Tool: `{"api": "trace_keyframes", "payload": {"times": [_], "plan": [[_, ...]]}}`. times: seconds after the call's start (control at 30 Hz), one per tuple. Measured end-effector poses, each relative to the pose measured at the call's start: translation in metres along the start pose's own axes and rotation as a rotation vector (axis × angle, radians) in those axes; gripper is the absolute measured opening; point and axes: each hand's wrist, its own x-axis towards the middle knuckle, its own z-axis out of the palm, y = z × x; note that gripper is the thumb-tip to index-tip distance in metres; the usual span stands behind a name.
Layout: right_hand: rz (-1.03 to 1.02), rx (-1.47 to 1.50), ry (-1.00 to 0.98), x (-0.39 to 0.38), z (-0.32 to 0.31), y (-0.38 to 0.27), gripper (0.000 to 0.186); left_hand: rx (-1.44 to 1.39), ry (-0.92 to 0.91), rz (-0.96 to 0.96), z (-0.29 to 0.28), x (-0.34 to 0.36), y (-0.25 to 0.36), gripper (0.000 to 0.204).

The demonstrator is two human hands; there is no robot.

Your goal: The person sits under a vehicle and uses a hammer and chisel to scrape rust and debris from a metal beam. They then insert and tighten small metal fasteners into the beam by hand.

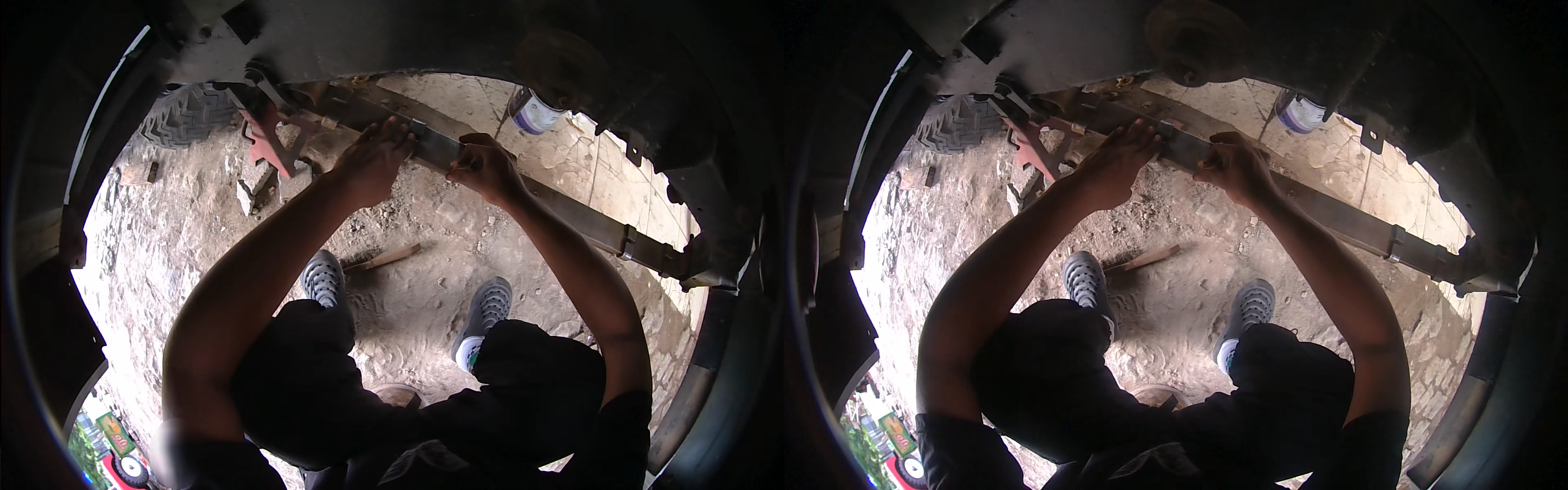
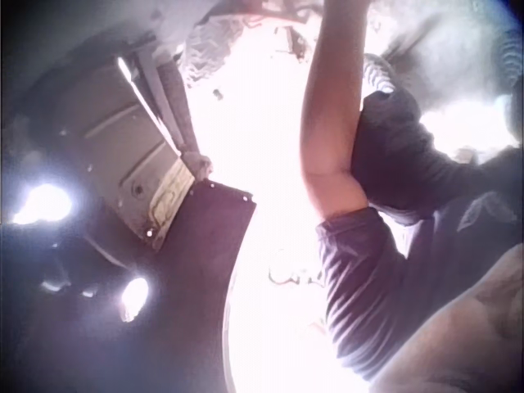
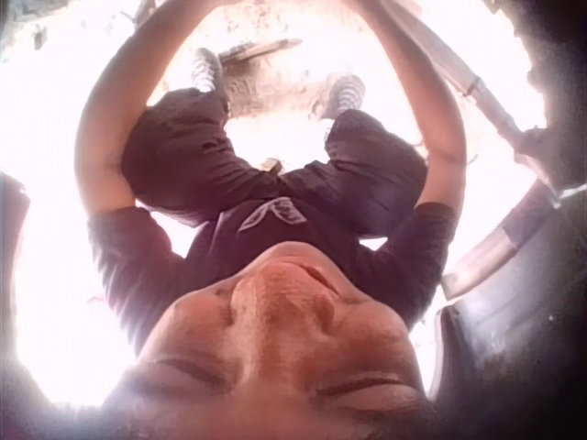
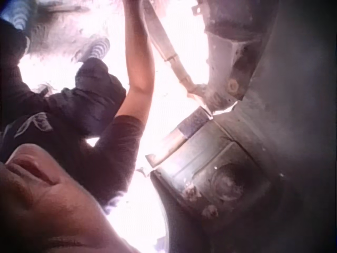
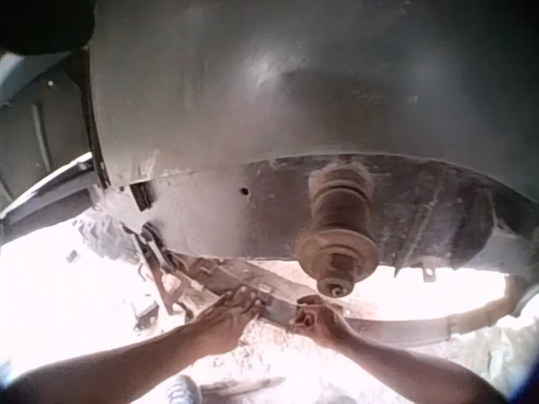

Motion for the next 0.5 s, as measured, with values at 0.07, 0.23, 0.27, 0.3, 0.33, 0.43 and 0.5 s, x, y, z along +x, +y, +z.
{"api": "trace_keyframes", "payload": {"times": [0.07,0.23,0.27,0.3,0.33,0.43,0.5], "plan": [[0.007,0.087,-0.009,-0.001,0.003,0.0,0.032,-0.004,0.014,-0.002,0.004,0.002,0.003,0.077],[0.057,0.132,0.025,0.025,0.031,-0.018,0.036,0.068,-0.015,-0.017,0.007,0.009,0.008,0.08],[0.038,0.074,0.041,0.026,0.03,-0.024,0.036,0.074,-0.038,-0.024,0.005,0.007,0.007,0.08],[0.02,0.016,0.056,0.026,0.028,-0.031,0.036,0.08,-0.06,-0.029,0.003,0.006,0.007,0.08],[0.002,-0.042,0.072,0.025,0.026,-0.036,0.036,0.076,-0.043,-0.028,0.001,0.003,0.007,0.075],[-0.004,-0.091,0.073,0.014,0.017,-0.014,0.04,0.058,0.008,-0.015,0.002,0.002,0.004,0.071],[0.08,-0.098,0.039,0.0,0.003,-0.007,0.038,0.028,0.017,-0.027,0.003,-0.001,0.004,0.081]]}}
